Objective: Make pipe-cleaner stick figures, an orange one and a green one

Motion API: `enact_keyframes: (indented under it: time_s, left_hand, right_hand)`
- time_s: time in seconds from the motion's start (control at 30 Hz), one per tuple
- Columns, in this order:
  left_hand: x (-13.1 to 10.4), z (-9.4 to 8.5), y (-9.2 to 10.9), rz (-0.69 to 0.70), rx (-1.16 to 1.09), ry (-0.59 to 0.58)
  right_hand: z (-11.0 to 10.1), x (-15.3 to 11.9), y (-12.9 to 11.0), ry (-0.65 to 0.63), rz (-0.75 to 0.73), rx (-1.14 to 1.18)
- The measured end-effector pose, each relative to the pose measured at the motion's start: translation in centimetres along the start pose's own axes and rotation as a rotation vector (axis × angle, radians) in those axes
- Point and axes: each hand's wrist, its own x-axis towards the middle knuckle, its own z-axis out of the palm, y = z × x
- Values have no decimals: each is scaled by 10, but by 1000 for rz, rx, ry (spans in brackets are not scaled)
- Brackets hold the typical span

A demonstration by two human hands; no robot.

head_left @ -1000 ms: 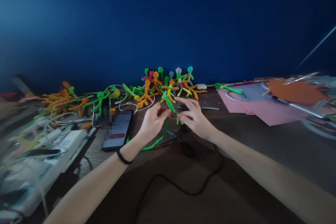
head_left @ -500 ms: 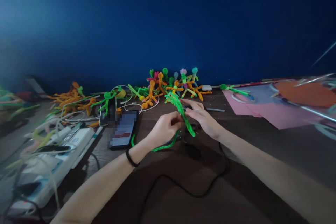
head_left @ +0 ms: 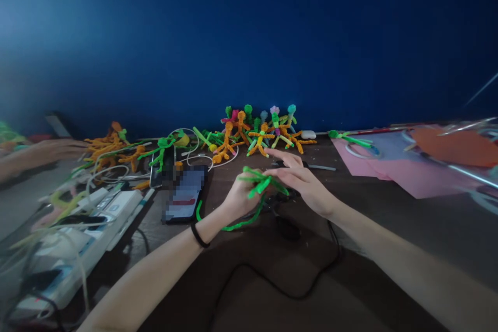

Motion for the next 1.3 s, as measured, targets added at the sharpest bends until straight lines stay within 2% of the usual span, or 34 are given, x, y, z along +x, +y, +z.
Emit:
enact_keyframes:
  time_s: [0.07,0.13,0.2,0.3,0.37,0.47,0.63,0.8,0.93,1.07,1.2,1.3]
  left_hand:
    - [1,0,-1,41,58,25]
    - [1,0,0,0,56,38]
    - [3,-1,4,-83,-33,7]
    - [5,-4,8,-181,-209,-101]
    - [7,-7,8,-193,-273,-140]
    - [10,-12,8,-181,-313,-121]
    - [11,-18,13,-185,-413,-112]
    - [10,-20,16,-125,-474,-174]
    - [7,-17,18,-152,-470,-265]
    - [4,-11,18,-205,-409,-367]
    - [3,-5,13,-258,-303,-365]
    - [3,-4,9,-294,-263,-354]
  right_hand:
    - [0,0,-2,-23,-20,-36]
    - [1,0,-2,-41,-33,-85]
    - [2,0,-2,-54,-57,-155]
    - [3,0,0,-72,-107,-278]
    - [3,0,2,-74,-123,-336]
    - [3,1,5,-73,-110,-375]
    - [2,3,12,-19,-45,-324]
    - [2,6,22,1,84,-111]
    - [1,8,25,53,183,66]
    - [2,9,19,50,169,-9]
    - [2,8,14,-11,115,-104]
    - [3,7,12,-6,61,-151]
